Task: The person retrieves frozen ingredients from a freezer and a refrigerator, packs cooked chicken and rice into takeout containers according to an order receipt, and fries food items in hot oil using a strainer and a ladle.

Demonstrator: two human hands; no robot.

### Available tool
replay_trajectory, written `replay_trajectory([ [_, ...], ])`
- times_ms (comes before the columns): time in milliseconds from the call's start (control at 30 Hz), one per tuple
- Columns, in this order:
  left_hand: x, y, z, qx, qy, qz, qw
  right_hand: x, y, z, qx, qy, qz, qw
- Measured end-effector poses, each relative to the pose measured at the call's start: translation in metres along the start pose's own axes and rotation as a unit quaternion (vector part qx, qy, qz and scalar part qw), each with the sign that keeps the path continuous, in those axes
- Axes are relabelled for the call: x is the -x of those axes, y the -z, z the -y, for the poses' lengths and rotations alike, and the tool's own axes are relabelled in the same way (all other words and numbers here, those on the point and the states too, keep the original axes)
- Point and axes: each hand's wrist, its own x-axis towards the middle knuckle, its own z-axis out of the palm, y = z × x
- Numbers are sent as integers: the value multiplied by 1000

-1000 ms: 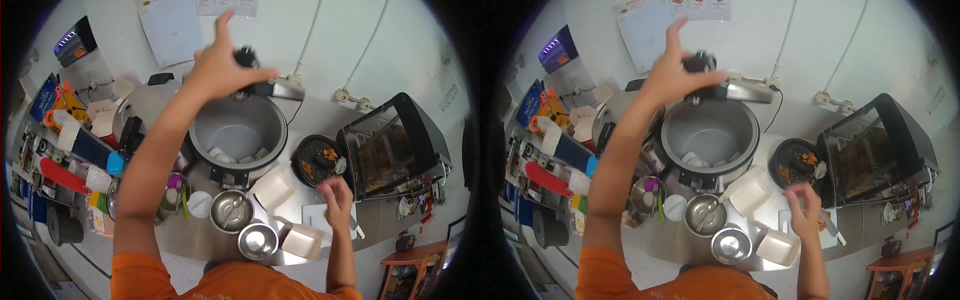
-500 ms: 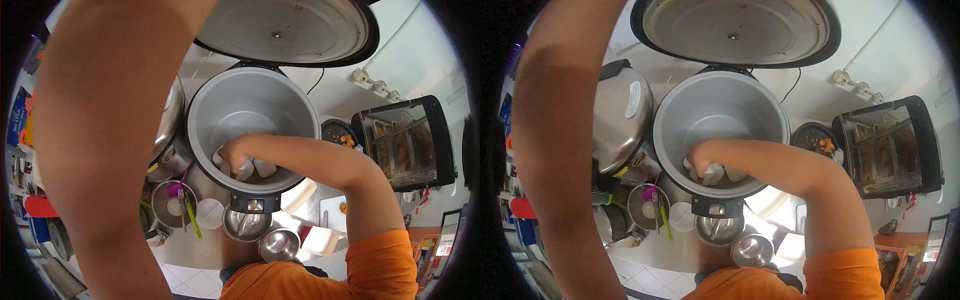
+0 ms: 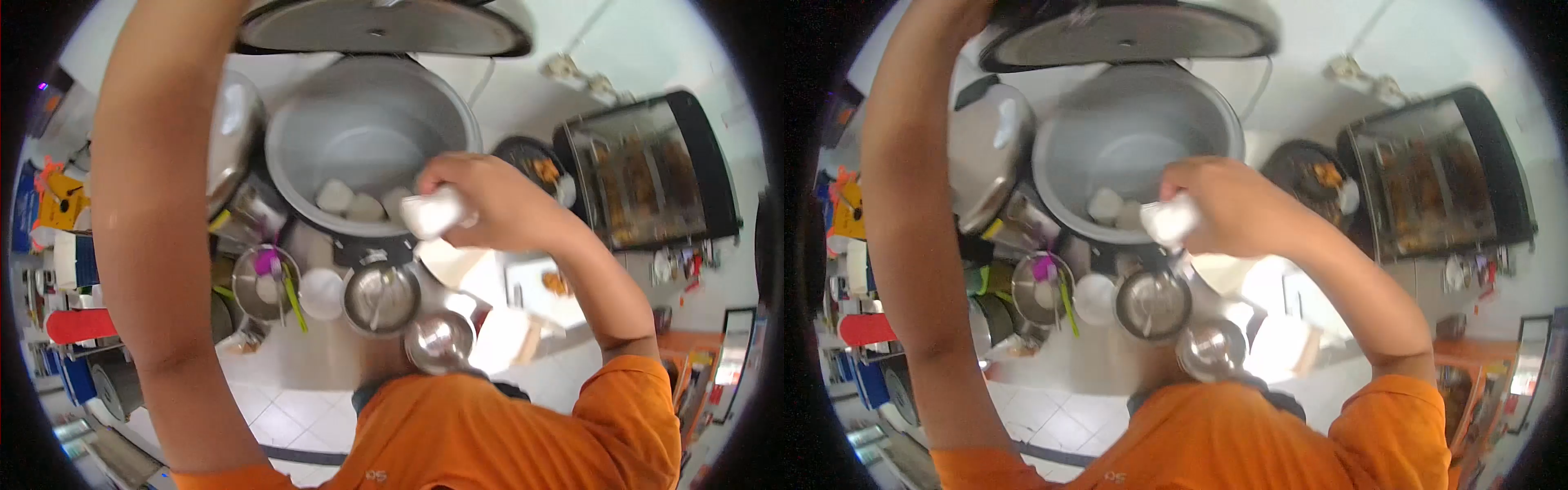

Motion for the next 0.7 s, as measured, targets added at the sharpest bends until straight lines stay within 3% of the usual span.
replay_trajectory([
  [67, 37, -14, 2, 43, 26, 20, 999, 89, 0, 17, -133, -173, 35, 975],
  [133, 77, -33, 6, 90, 62, 35, 993, 169, -41, 13, -256, -260, 9, 931],
  [200, 121, -54, 12, 147, 95, 28, 984, 236, -106, -8, -242, -418, 8, 876],
  [267, 155, -73, 20, 139, 80, -1, 987, 303, -208, -51, -398, -515, -155, 743],
  [333, 179, -92, 23, 148, 73, -22, 986, 347, -275, -96, -390, -548, -162, 723],
  [433, 212, -107, 29, 138, 95, -34, 985, 358, -328, -128, -340, -578, -238, 703],
  [533, 238, -116, 31, 118, 112, -25, 986, 355, -329, -149, -230, -503, -151, 819],
  [600, 255, -122, 23, 159, 145, -47, 975, 349, -345, -165, -297, -504, -181, 790],
  [633, 267, -130, 15, 110, 133, -99, 980, 347, -354, -171, -331, -502, -194, 775],
  [700, 298, -147, -17, 57, 117, -147, 981, 343, -356, -161, -236, -512, -177, 807],
])
